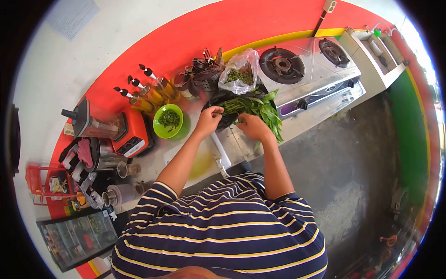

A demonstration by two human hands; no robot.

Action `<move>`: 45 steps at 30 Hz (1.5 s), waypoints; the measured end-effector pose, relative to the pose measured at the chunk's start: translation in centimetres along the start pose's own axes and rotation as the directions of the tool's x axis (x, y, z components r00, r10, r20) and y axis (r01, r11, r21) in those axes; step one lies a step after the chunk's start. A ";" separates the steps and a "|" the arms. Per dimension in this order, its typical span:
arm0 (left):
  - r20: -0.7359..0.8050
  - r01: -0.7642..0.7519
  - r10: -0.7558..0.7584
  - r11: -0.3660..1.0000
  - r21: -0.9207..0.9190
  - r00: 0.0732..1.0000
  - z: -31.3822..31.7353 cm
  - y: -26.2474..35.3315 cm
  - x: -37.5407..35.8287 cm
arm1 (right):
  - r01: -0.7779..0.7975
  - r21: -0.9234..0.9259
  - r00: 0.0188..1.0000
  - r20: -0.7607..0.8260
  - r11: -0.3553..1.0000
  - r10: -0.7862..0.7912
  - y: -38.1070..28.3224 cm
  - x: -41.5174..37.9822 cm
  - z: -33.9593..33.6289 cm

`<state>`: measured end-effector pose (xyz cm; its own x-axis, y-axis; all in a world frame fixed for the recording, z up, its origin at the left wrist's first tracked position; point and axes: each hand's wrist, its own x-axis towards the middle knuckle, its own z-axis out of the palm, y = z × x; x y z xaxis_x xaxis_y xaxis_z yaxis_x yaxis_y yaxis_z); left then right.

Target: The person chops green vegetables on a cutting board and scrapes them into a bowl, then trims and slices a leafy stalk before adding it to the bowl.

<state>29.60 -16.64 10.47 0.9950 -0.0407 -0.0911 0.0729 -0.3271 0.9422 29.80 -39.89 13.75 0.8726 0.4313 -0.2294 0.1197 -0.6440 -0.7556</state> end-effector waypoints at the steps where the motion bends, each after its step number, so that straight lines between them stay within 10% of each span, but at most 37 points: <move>1: -0.043 -0.011 0.016 0.992 0.126 0.999 0.7 0.0 1.0 | 0.059 0.031 0.998 -0.032 0.998 -0.058 0.0 0.7 -0.2; 6: -0.166 -0.053 0.157 0.862 0.503 0.974 3.5 -1.4 3.7 | 0.212 0.032 0.962 -0.183 0.977 -0.203 1.8 3.4 -0.1; 15: -0.204 0.063 0.070 0.814 0.578 0.976 5.2 -1.7 4.3 | 0.176 0.132 0.956 -0.260 0.975 -0.138 4.4 3.8 -1.9; 26: -0.270 0.020 0.043 0.974 0.226 0.962 2.7 1.4 2.6 | 0.175 0.068 0.956 -0.250 0.982 -0.153 5.0 5.1 -2.1; 38: -0.337 -0.245 0.331 0.930 0.274 0.881 0.0 6.9 1.8 | 0.148 -0.304 0.877 -0.399 0.941 -0.267 0.3 5.8 -1.5; 45: -0.354 -0.164 0.197 0.979 0.122 0.914 -1.1 5.8 1.6 | 0.188 -0.255 0.887 -0.370 0.948 -0.276 0.9 5.9 -2.6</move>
<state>31.72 -17.56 16.16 0.9483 0.2323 0.2162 -0.0998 -0.4285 0.8980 36.28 -39.57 13.25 0.9164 0.3264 0.2318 0.3986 -0.6905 -0.6035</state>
